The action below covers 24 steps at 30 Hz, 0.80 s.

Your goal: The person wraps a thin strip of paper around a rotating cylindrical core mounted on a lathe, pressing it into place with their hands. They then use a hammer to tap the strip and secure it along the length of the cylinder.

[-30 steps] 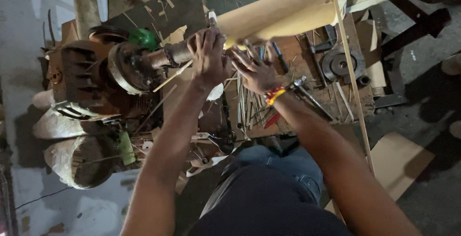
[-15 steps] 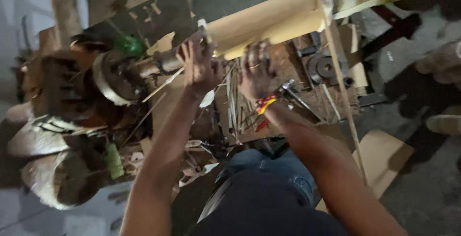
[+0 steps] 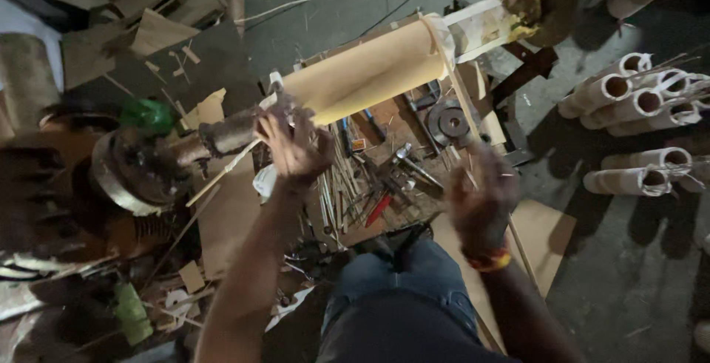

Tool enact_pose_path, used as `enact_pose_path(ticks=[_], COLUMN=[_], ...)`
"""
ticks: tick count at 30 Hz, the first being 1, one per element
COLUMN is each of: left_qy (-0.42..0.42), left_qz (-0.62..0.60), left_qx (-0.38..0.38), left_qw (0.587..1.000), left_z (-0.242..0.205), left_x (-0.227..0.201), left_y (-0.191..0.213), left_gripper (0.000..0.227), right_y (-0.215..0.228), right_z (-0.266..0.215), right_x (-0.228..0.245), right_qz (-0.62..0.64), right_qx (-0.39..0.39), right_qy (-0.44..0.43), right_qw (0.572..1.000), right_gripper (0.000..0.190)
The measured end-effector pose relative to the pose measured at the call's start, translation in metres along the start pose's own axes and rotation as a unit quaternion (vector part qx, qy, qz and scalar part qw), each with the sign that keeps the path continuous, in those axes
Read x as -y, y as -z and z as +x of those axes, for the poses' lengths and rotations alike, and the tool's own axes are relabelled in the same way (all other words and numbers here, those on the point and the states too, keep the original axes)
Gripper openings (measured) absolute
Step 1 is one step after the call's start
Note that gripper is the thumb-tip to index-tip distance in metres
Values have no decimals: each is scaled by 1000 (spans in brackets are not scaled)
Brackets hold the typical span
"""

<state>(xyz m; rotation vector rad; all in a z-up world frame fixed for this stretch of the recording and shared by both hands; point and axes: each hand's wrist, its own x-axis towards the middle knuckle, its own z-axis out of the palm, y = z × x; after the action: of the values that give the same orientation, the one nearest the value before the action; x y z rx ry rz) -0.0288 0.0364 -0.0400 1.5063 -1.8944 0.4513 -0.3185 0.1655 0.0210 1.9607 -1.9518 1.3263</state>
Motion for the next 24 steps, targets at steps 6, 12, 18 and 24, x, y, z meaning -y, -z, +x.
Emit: enact_pose_path(ticks=[6,12,18,24], left_qy=[-44,-95,123,243], left_qz=[-210,-259,-457,-368], left_qx=[112,122,325,397], left_qw=[970,953,819,805], left_z=[42,121,160,161], left_x=[-61,-123,-119,-112], left_y=[-40,-124,-175,-174], left_gripper=[42,25,48,45], right_y=[10,-25,-16,-14], right_z=[-8,-39,-34,-23], right_x=[-82,-125,-116,-109], right_qz=[139,393,285,252], right_qx=[202,184,202,238], right_qy=[-320,-424,-278,-343], right_qw=[915,795,895,873], right_gripper=[27,28,28,29])
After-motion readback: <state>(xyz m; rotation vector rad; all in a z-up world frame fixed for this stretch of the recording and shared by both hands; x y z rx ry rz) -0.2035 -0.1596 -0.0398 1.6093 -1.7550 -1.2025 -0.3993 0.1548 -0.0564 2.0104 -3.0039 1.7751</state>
